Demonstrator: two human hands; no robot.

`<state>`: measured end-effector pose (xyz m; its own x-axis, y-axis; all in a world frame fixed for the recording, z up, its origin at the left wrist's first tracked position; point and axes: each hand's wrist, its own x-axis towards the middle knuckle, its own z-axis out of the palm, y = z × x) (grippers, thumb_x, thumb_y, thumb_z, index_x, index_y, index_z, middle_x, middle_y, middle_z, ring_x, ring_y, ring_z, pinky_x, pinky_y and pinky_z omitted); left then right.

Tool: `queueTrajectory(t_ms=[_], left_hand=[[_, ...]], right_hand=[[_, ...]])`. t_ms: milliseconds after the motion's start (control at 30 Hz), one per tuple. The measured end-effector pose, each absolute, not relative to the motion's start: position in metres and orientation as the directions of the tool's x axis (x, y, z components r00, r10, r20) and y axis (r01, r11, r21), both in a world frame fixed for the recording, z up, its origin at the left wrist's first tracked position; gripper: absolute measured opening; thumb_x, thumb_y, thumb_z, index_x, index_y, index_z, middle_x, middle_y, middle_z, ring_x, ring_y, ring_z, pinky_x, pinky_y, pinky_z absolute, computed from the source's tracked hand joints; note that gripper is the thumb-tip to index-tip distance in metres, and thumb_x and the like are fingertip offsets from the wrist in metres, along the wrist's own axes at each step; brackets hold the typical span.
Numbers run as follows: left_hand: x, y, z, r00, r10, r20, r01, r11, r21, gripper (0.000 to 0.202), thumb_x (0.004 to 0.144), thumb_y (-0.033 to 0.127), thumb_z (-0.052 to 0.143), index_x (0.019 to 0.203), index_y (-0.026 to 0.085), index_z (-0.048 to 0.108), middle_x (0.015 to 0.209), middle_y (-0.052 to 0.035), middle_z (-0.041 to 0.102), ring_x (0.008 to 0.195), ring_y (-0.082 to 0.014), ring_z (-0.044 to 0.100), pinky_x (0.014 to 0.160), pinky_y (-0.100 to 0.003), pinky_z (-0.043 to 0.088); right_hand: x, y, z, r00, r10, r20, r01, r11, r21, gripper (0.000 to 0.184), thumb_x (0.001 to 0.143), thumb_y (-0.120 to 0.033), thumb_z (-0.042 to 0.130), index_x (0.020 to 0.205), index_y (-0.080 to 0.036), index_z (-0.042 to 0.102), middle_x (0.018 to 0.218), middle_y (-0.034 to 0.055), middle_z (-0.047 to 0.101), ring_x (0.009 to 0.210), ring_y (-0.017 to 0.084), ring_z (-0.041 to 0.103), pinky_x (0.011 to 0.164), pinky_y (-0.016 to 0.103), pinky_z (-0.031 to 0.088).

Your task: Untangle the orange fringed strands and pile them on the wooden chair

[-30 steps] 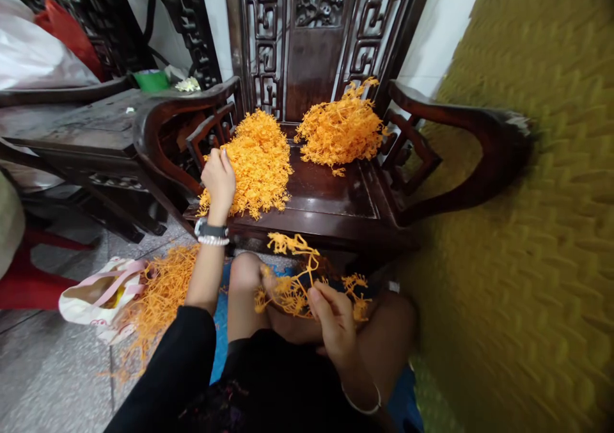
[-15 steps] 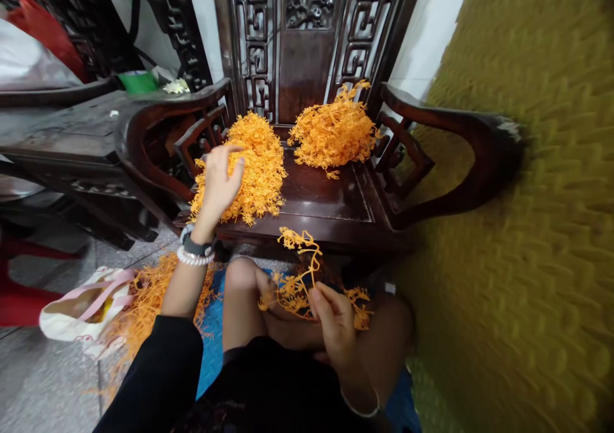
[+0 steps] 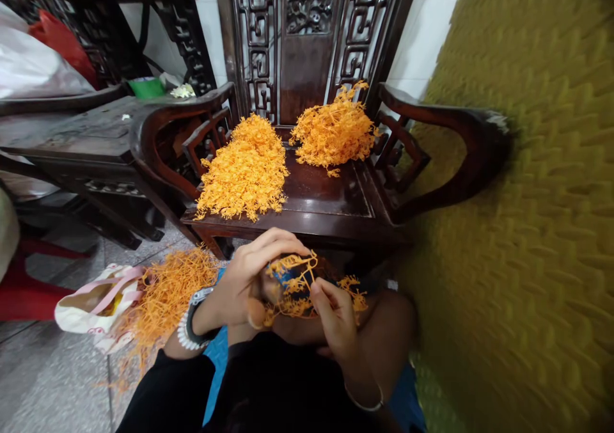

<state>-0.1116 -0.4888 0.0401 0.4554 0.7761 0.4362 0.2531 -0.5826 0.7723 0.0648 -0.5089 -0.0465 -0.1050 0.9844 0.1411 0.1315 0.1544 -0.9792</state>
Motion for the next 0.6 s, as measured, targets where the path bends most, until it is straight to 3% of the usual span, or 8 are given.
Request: queueTrajectory(t_ms=[67, 133, 233, 333, 433, 533, 600], left_hand=[[-0.112, -0.493, 0.034, 0.4, 0.812, 0.425, 0.368, -0.567, 0.737, 0.042, 0.093, 0.053, 0.04, 0.108, 0.02, 0.062, 0.1, -0.009, 0.064, 0.091, -0.0207, 0.059, 0.08, -0.032, 0.045], [-0.11, -0.493, 0.022, 0.329, 0.849, 0.414, 0.512, -0.528, 0.678, 0.03, 0.096, 0.039, 0.042, 0.088, 0.019, 0.063, 0.08, -0.0042, 0.063, 0.074, -0.0163, 0.057, 0.068, -0.029, 0.042], [-0.109, -0.487, 0.001, 0.21, 0.886, 0.414, 0.609, -0.45, 0.654, 0.048, 0.098, 0.036, 0.036, 0.055, 0.019, 0.048, 0.056, -0.0012, 0.052, 0.057, -0.0143, 0.048, 0.061, -0.028, 0.038], [-0.12, -0.481, -0.019, 0.056, 0.895, 0.442, 0.619, -0.379, 0.688, 0.056, 0.099, 0.035, 0.031, 0.046, 0.019, 0.036, 0.046, -0.0001, 0.044, 0.05, -0.0127, 0.045, 0.057, -0.027, 0.037], [-0.143, -0.481, -0.028, -0.052, 0.78, 0.624, 0.712, -0.409, 0.571, 0.053, 0.098, 0.031, 0.035, 0.046, 0.018, 0.039, 0.045, 0.0007, 0.043, 0.043, -0.0106, 0.042, 0.049, -0.026, 0.032], [-0.167, -0.491, -0.025, -0.088, 0.585, 0.806, 0.8, -0.441, 0.407, 0.052, 0.097, 0.03, 0.034, 0.047, 0.018, 0.04, 0.045, 0.0004, 0.042, 0.042, -0.0113, 0.038, 0.048, -0.028, 0.027], [-0.177, -0.501, -0.019, -0.145, 0.493, 0.858, 0.823, -0.421, 0.381, 0.055, 0.097, 0.036, 0.033, 0.045, 0.019, 0.039, 0.044, 0.0001, 0.039, 0.043, -0.0126, 0.035, 0.05, -0.03, 0.024]], right_hand=[[0.064, -0.508, -0.047, -0.121, 0.983, 0.14, 0.157, 0.158, -0.975, 0.045, 0.09, -0.049, 0.044, 0.057, -0.021, 0.032, 0.054, -0.0051, 0.028, 0.049, 0.009, 0.027, 0.045, 0.024, 0.021], [0.063, -0.508, -0.048, -0.139, 0.98, 0.145, 0.171, 0.168, -0.971, 0.043, 0.09, -0.046, 0.044, 0.057, -0.021, 0.032, 0.054, -0.005, 0.029, 0.05, 0.01, 0.028, 0.045, 0.025, 0.022], [0.064, -0.509, -0.049, -0.158, 0.972, 0.174, 0.198, 0.204, -0.959, 0.041, 0.091, -0.042, 0.041, 0.058, -0.022, 0.029, 0.054, -0.0052, 0.026, 0.049, 0.01, 0.028, 0.046, 0.025, 0.022], [0.067, -0.513, -0.05, -0.222, 0.948, 0.23, 0.323, 0.294, -0.9, 0.039, 0.092, -0.035, 0.041, 0.057, -0.021, 0.029, 0.053, -0.0053, 0.027, 0.048, 0.01, 0.031, 0.048, 0.026, 0.023], [0.064, -0.518, -0.048, -0.39, 0.878, 0.277, 0.434, 0.441, -0.786, 0.04, 0.091, -0.027, 0.045, 0.054, -0.02, 0.03, 0.05, -0.0054, 0.031, 0.049, 0.01, 0.034, 0.053, 0.028, 0.025], [0.054, -0.524, -0.044, -0.575, 0.756, 0.313, 0.379, 0.586, -0.716, 0.04, 0.09, -0.022, 0.047, 0.054, -0.02, 0.028, 0.049, -0.0066, 0.029, 0.048, 0.01, 0.03, 0.057, 0.029, 0.026], [0.046, -0.527, -0.04, -0.639, 0.689, 0.341, 0.312, 0.638, -0.704, 0.04, 0.09, -0.021, 0.047, 0.055, -0.02, 0.027, 0.051, -0.0071, 0.028, 0.048, 0.009, 0.028, 0.058, 0.029, 0.026]])
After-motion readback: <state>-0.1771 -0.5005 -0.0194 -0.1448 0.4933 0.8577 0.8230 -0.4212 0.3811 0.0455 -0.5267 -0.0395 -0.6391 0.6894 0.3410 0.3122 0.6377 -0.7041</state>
